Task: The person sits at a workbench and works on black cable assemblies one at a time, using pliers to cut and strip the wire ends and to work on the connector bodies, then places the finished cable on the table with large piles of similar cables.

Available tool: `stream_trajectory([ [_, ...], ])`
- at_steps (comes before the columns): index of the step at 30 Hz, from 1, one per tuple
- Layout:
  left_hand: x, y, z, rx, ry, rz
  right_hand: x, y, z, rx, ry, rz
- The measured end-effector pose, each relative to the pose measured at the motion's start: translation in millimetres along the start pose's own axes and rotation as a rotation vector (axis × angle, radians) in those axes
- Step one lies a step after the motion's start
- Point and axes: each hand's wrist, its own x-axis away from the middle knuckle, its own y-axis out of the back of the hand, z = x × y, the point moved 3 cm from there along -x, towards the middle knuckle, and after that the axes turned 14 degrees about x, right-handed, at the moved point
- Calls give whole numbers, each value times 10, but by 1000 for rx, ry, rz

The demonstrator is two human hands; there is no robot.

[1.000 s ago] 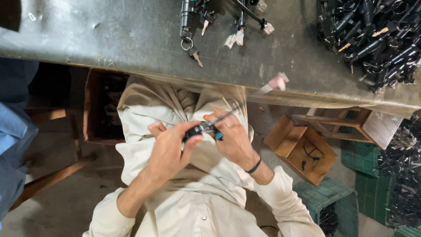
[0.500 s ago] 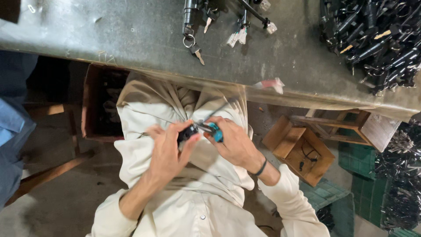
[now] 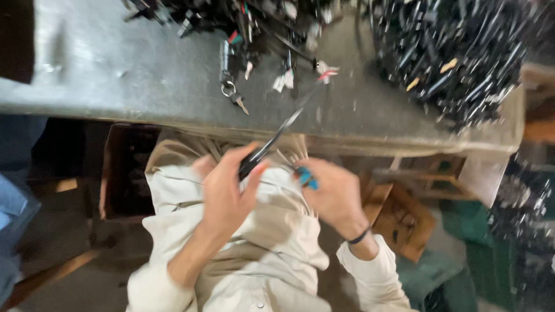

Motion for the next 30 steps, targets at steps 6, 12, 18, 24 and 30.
stream_trajectory([
  [6, -1176, -1406, -765, 41, -591, 169, -763, 121, -774, 235, -78, -267],
  [12, -1601, -1167, -513, -525, -404, 213, -811, -96, -1091, 558, -138, -332],
  [18, -2218, -311, -433, -906, -640, -85, -767, -71, -1183, 435, -184, -342],
  [24, -2207, -233, -598, -362, -669, -74, -740, -70, -1202, 435, -212, -372],
  [30, -847, -379, -163, 80, -76, 174, -572, -41, -1139, 94, -89, -651],
])
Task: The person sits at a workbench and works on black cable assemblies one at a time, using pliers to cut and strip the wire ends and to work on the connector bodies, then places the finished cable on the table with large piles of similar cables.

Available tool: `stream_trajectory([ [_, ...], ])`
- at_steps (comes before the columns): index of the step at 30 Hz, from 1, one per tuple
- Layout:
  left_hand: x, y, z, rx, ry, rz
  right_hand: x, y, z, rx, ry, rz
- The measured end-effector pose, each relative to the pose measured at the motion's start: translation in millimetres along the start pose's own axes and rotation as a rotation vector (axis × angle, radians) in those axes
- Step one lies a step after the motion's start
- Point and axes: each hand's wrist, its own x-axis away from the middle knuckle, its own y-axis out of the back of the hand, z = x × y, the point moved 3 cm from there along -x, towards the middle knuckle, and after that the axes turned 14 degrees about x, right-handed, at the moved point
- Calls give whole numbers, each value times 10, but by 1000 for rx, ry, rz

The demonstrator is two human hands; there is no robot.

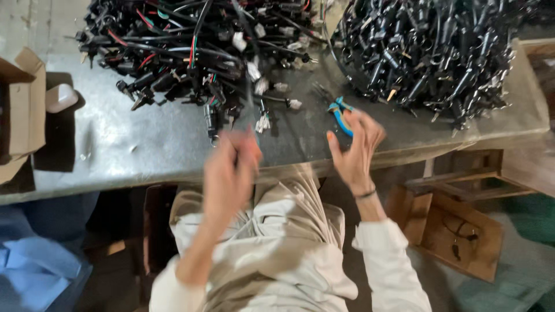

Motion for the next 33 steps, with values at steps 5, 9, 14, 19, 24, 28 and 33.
stream_trajectory([
  [5, 1119, -303, 245, -145, 109, 340, 617, 61, 587, -333, 180, 590],
  [9, 1357, -84, 197, -244, 91, 557, 611, 127, 505, -170, 37, 605],
  [14, 1137, 563, 10, -314, 79, 318, 369, 358, 349, -38, 133, 422],
  [19, 686, 1035, -235, -903, -577, 175, 535, 492, 657, -380, 76, 499],
  [24, 440, 874, -13, -1346, -506, 39, 773, 417, 1185, -535, 90, 575],
  [28, 847, 369, 343, -834, -535, 439, 918, 395, 1502, -580, 255, 410],
  [33, 779, 530, 556, -977, -432, 633, 1082, 527, 1541, -779, 351, 445],
])
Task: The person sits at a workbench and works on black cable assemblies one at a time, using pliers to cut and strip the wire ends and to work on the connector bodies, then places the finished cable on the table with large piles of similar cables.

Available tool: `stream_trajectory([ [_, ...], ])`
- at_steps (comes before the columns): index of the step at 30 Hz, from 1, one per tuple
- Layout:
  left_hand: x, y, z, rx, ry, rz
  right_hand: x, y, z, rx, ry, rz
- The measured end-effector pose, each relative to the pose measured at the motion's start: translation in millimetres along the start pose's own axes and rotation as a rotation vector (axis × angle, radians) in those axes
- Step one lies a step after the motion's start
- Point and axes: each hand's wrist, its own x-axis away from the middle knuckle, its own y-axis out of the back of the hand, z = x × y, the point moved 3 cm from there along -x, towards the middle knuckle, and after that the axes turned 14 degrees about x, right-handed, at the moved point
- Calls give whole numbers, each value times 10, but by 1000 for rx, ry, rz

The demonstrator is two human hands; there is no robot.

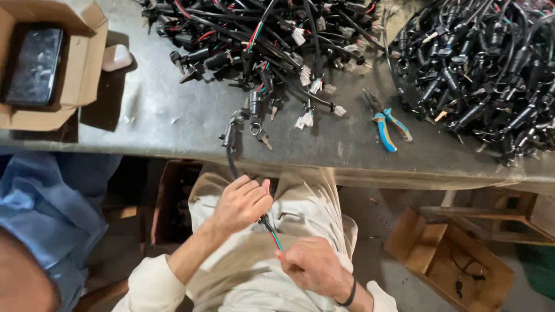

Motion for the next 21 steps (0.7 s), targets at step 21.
stream_trajectory([
  [21, -88, 767, 250, -188, 247, -76, -231, 977, -192, -216, -133, -563],
])
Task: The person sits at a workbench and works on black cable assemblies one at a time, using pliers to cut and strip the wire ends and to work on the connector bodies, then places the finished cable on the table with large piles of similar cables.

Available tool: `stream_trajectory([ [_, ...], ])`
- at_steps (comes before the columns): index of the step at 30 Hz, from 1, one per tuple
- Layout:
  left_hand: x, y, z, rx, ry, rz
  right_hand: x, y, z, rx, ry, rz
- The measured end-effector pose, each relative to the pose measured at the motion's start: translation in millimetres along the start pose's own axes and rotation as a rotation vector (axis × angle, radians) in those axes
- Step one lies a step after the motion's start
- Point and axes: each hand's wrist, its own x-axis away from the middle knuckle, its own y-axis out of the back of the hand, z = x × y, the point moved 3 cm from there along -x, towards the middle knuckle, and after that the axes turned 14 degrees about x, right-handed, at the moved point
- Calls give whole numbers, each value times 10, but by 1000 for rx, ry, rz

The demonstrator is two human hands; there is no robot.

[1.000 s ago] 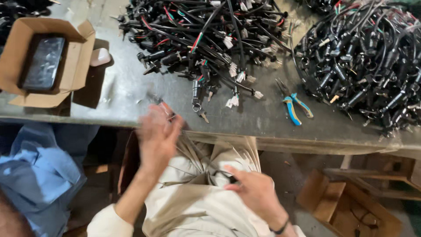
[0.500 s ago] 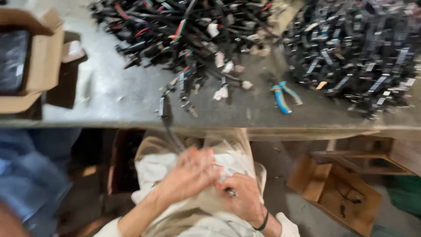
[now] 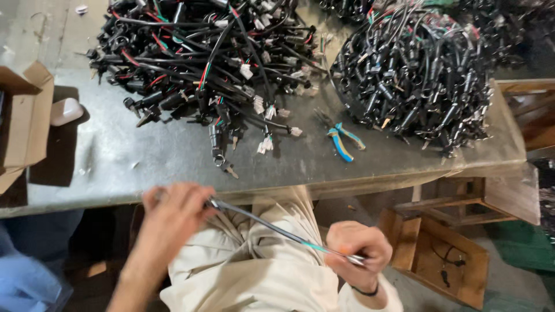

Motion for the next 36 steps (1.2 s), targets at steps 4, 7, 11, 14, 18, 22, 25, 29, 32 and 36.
stream_trajectory([
  [4, 142, -402, -408, 415, 130, -125, 218, -287, -258, 74, -346, 193],
  [7, 376, -718, -604, 577, 330, 72, 383, -596, -390, 65, -347, 471],
  [11, 552, -695, -773, 967, 264, -26, 478, -683, -672, -275, -821, 536],
  [14, 561, -595, -807, 1263, 313, 101, 489, -639, -765, -415, -928, 596],
  [18, 533, -542, -848, 1444, 221, 140, 455, -592, -777, -441, -831, 679],
  [22, 591, -709, -858, 1346, 246, 117, 398, -579, -727, -361, -852, 763],
  [25, 635, -840, -852, 1367, 272, 61, 314, -575, -629, -362, -823, 818],
  [29, 623, -926, -851, 1650, 272, -11, 199, -564, -475, -365, -681, 866],
  [32, 627, -976, -820, 1959, 409, -13, 149, -557, -420, -335, -650, 915],
  [36, 659, -998, -786, 1873, 581, 110, 75, -543, -302, -88, -241, 977],
])
